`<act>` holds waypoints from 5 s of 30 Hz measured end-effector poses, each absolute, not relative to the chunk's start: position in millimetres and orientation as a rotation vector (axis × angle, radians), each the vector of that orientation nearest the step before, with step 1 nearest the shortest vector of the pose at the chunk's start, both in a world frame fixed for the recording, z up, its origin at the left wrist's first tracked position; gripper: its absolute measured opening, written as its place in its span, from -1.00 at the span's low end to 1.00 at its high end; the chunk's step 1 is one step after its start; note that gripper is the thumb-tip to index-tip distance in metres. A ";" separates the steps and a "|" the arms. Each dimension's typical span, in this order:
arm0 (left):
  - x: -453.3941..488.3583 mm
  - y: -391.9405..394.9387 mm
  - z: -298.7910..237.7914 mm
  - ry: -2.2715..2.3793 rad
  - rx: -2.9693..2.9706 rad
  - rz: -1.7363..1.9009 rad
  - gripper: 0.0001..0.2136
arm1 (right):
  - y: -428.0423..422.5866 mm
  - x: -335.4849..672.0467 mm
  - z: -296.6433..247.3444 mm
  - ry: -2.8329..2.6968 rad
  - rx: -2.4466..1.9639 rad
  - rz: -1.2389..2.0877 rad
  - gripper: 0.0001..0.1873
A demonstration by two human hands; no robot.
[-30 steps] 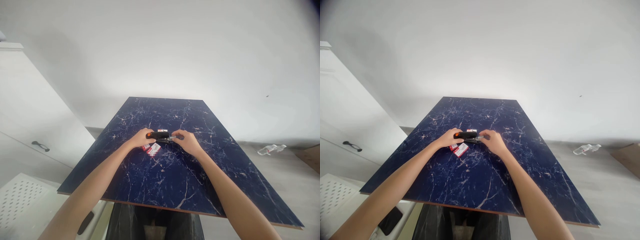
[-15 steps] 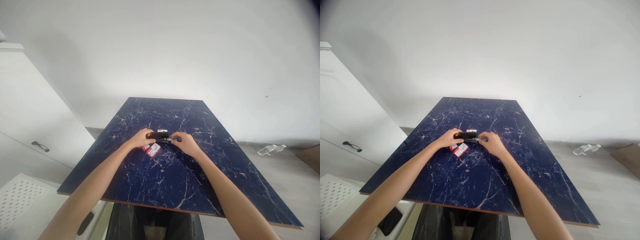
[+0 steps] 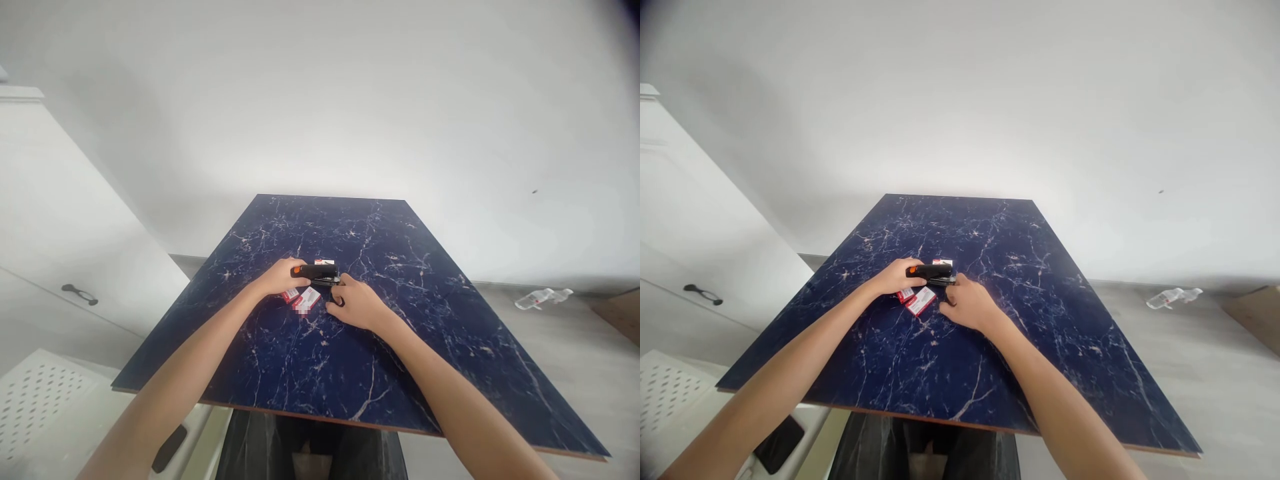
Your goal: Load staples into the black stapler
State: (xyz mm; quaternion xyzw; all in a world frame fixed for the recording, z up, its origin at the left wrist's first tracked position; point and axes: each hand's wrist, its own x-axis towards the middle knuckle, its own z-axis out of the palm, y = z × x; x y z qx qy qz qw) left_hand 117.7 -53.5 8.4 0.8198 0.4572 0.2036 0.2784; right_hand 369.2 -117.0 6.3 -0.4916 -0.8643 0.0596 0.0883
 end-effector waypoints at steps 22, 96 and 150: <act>153.8 -74.3 6.7 1.599 2.611 0.493 -0.53 | -85.6 400.2 -1.0 -2.039 -1.909 0.193 -0.82; 97.4 -74.8 49.9 1.429 2.325 -0.016 -0.44 | -100.8 374.8 -0.5 -1.888 -1.548 0.711 -0.55; 147.1 -66.1 -8.0 1.286 2.712 0.650 -0.52 | -99.0 377.9 -3.7 -1.979 -1.476 0.602 -0.54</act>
